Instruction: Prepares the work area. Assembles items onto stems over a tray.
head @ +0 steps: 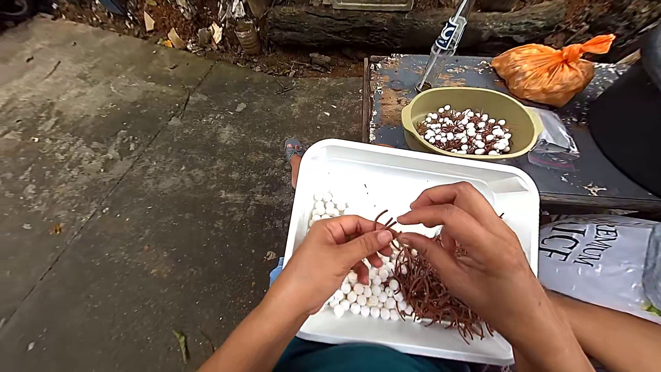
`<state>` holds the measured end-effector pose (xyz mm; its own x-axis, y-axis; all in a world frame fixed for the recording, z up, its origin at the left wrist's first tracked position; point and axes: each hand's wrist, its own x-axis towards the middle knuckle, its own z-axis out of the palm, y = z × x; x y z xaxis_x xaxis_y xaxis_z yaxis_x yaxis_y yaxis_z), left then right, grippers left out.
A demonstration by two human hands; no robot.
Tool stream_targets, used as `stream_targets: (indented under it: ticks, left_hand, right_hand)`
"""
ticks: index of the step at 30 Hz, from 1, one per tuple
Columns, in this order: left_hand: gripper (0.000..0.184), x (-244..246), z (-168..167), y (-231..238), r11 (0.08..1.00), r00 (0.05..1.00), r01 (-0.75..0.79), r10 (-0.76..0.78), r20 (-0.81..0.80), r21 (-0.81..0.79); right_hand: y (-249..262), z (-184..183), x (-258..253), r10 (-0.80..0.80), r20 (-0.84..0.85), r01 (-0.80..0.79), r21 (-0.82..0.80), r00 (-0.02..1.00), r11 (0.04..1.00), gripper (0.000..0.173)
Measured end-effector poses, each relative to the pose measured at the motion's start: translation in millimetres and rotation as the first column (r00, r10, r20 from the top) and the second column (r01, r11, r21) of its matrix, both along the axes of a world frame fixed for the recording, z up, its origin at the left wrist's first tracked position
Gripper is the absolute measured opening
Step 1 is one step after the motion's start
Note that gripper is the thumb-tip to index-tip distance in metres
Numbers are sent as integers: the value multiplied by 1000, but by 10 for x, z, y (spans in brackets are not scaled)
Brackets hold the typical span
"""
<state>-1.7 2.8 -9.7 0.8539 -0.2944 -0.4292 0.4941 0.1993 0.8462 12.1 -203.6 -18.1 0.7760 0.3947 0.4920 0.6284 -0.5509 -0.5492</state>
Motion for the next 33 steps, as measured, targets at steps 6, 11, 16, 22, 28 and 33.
stream_targets:
  ticks: [6, 11, 16, 22, 28, 33]
  left_hand:
    - [14, -37, -19, -46, 994, 991, -106, 104, 85, 27]
    - [20, -25, 0, -38, 996, 996, -81, 82, 17, -46]
    - [19, -28, -24, -76, 990, 994, -109, 109, -6, -87]
    - [6, -49, -71, -89, 993, 992, -105, 108, 58, -59]
    - [17, -41, -46, -58, 996, 992, -75, 68, 111, 58]
    - [8, -54, -90, -56, 993, 983, -81, 66, 169, 88]
  right_hand:
    - [68, -78, -77, -72, -95, 83, 125, 993, 989, 22]
    - [116, -105, -79, -107, -90, 120, 154, 990, 981, 14]
    - [160, -146, -95, -144, -29, 147, 160, 989, 976, 13]
    - [224, -161, -129, -143, -30, 146, 158, 989, 977, 11]
    - [213, -176, -158, -161, -70, 168, 110, 985, 980, 13]
    - [216, -173, -165, -148, -153, 172, 157, 977, 973, 12]
